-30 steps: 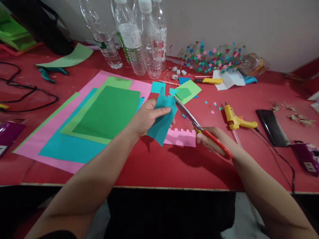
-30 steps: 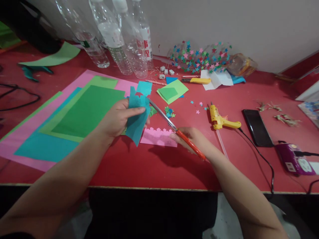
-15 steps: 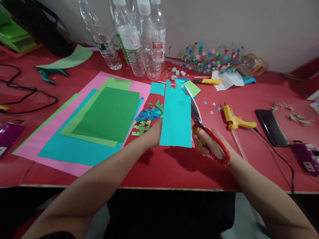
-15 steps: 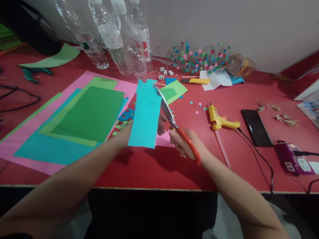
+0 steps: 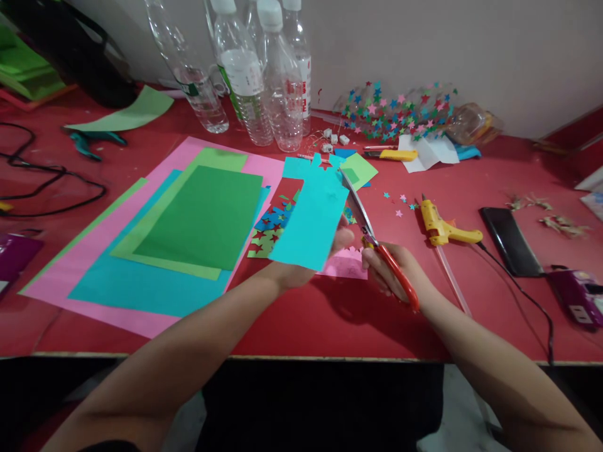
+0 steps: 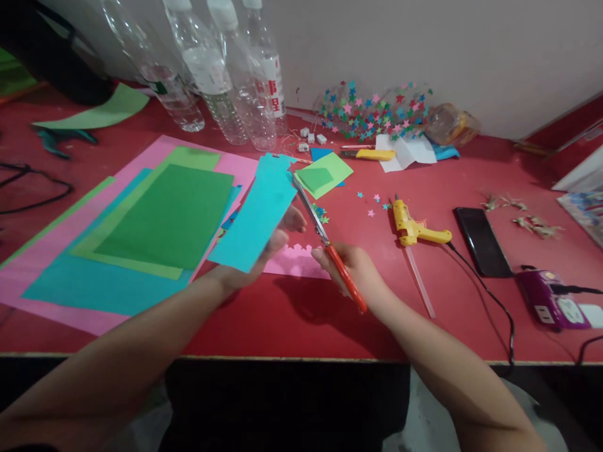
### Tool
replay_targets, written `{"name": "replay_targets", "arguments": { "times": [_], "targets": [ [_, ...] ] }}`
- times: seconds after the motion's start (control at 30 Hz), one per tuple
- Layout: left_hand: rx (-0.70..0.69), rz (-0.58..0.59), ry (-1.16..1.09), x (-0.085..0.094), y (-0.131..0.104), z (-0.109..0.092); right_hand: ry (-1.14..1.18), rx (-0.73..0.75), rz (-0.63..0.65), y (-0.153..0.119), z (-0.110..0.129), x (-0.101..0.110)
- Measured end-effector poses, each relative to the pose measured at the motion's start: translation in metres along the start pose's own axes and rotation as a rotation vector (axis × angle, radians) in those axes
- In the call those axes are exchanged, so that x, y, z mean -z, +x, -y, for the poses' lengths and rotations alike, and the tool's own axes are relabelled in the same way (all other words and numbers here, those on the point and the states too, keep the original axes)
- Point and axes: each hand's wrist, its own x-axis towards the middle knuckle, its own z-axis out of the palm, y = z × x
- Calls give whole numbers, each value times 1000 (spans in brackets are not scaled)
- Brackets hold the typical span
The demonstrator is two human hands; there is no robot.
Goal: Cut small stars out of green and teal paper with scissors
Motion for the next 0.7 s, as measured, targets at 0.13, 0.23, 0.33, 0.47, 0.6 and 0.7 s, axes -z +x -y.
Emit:
{"name": "replay_targets", "arguments": {
  "times": [0.13,0.23,0.33,0.47,0.6,0.7],
  "targets": [
    [-140,-70,-56,4,0,-1,-59,23,-6,-1,0,-1],
    [-126,-177,-109,8,5,2,-117,71,6,-2,-1,-2],
    [-76,-284,-101,10,10,4,-153,104,33,-2,-3,-2],
    [-53,-269,-215,14,12,2,-118,121,97,-3,0,-1],
    [-12,-177,-279,17,11,-4,-85,100,170,-4,3,1],
    [4,-171,-269,17,11,-6,-94,101,198,-5,4,1]
  ]
}}
